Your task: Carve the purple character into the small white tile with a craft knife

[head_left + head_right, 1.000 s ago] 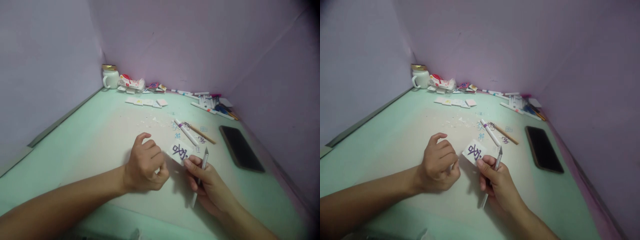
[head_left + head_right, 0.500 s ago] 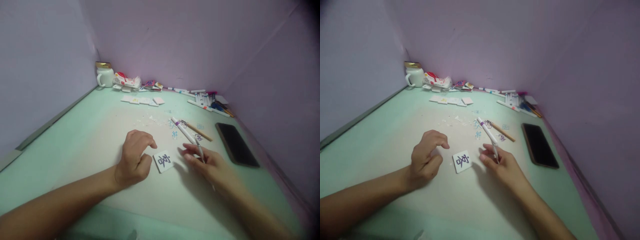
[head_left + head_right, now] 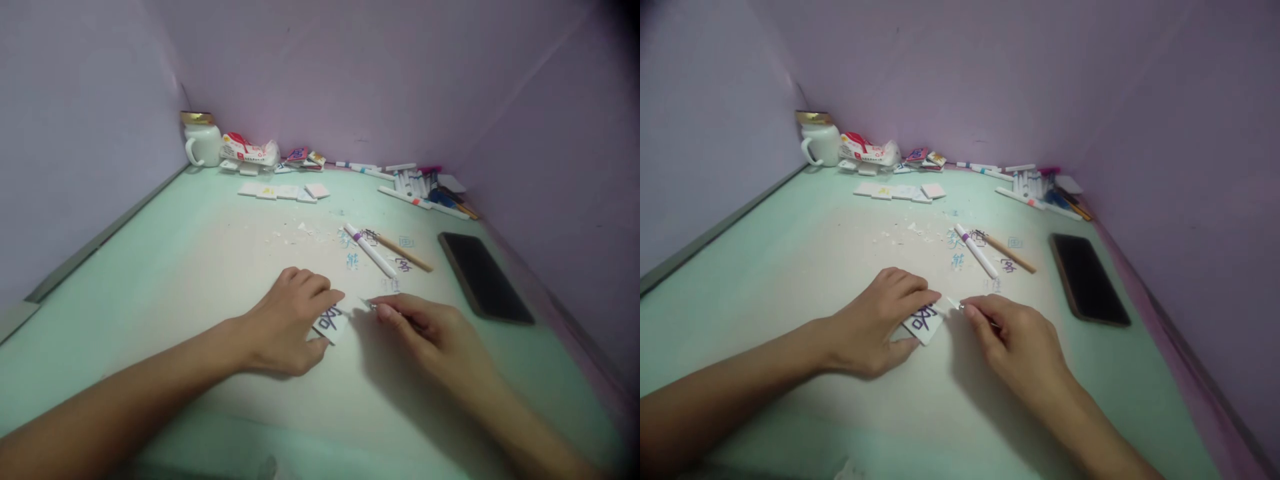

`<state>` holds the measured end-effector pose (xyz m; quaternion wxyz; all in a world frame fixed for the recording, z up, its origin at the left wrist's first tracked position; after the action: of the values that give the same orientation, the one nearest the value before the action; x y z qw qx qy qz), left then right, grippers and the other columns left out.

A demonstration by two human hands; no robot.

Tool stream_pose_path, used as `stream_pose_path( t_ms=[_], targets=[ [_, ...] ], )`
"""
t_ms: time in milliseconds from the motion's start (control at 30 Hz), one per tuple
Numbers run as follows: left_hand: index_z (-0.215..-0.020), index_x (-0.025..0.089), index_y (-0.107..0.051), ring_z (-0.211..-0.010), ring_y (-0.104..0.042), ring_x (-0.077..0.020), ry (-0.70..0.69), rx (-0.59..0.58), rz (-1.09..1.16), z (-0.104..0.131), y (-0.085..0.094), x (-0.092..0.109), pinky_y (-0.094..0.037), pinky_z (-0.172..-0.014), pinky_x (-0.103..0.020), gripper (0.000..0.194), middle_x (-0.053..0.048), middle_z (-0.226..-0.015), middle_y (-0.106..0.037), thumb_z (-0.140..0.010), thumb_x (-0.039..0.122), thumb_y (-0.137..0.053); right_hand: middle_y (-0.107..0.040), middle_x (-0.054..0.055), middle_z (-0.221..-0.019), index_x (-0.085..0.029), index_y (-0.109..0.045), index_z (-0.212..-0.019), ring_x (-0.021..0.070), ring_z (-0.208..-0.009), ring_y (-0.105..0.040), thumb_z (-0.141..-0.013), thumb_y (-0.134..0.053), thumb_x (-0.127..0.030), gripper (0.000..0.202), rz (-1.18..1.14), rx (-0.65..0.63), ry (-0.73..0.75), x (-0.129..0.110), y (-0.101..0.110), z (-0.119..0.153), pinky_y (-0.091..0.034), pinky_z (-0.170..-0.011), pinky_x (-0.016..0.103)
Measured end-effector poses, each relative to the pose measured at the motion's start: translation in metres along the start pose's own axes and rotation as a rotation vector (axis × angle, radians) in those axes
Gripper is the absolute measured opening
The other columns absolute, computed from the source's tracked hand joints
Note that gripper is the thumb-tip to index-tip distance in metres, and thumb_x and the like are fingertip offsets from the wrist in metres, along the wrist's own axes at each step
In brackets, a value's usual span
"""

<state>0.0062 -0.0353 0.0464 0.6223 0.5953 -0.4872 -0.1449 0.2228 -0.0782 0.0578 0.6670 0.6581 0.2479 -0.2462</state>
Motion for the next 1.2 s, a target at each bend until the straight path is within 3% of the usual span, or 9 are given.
stream_pose_path(
  t_ms=[133, 467, 667, 967, 1200],
  targets=[
    [-0.109, 0.012, -0.061, -0.091, -0.047, -0.0265, 0.104, 0.029, -0.079, 0.002, 0.000, 0.000, -0.036, -0.087, -0.046, 0.042, -0.011, -0.096, -0.056, -0.077, 0.040, -0.064, -0.075, -0.001, -0.080, -0.030, -0.073, -0.093, 0.0190, -0.064, -0.066, -0.088, -0.051, -0.041, 0.025, 0.041, 0.002, 0.093, 0.004, -0.005, 0.004, -0.048, -0.057, 0.030],
    [-0.104, 0.012, -0.061, -0.088, -0.047, -0.0251, 0.051, 0.094, -0.062, 0.005, -0.005, -0.001, -0.036, -0.084, -0.044, 0.037, -0.010, -0.095, -0.058, -0.078, 0.039, -0.065, -0.068, 0.000, -0.066, -0.020, -0.072, -0.095, 0.0152, -0.059, -0.062, -0.092, -0.052, -0.022, 0.020, 0.260, 0.171, 0.551, 0.007, -0.020, 0.017, -0.041, -0.051, 0.026],
    [-0.103, 0.011, -0.062, -0.089, -0.048, -0.0258, 0.053, 0.078, -0.067, 0.004, -0.004, -0.001, -0.036, -0.084, -0.044, 0.037, -0.011, -0.095, -0.058, -0.078, 0.039, -0.065, -0.072, 0.001, -0.082, -0.023, -0.073, -0.098, 0.0131, -0.064, -0.066, -0.091, -0.055, -0.022, 0.019, 0.234, 0.138, 0.574, 0.009, -0.019, 0.015, -0.041, -0.051, 0.024],
    [-0.104, 0.012, -0.061, -0.089, -0.049, -0.0259, 0.059, 0.048, -0.071, 0.003, -0.003, -0.002, -0.036, -0.085, -0.044, 0.038, -0.010, -0.094, -0.058, -0.080, 0.041, -0.063, -0.074, 0.000, -0.076, -0.021, -0.075, -0.087, 0.0141, -0.061, -0.067, -0.086, -0.063, -0.020, 0.013, 0.350, 0.266, 0.661, 0.002, -0.016, 0.018, -0.037, -0.049, 0.025],
    [-0.104, 0.014, -0.060, -0.089, -0.050, -0.0262, 0.051, 0.049, -0.070, 0.003, -0.003, -0.002, -0.037, -0.085, -0.044, 0.037, -0.010, -0.094, -0.058, -0.080, 0.042, -0.063, -0.072, 0.001, -0.074, -0.022, -0.076, -0.087, 0.0148, -0.061, -0.065, -0.089, -0.057, -0.023, 0.019, 0.415, 0.192, 0.598, -0.001, -0.018, 0.015, -0.032, -0.048, 0.027]
  ],
)
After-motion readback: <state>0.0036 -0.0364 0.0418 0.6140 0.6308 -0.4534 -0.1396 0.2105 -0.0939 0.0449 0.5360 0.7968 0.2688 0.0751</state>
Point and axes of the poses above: each hand's wrist, its own z-axis away from the middle knuckle, its own y-axis out of the back of the hand, x = y × z, the point moved 1 cm from there along -z, towards the middle knuckle
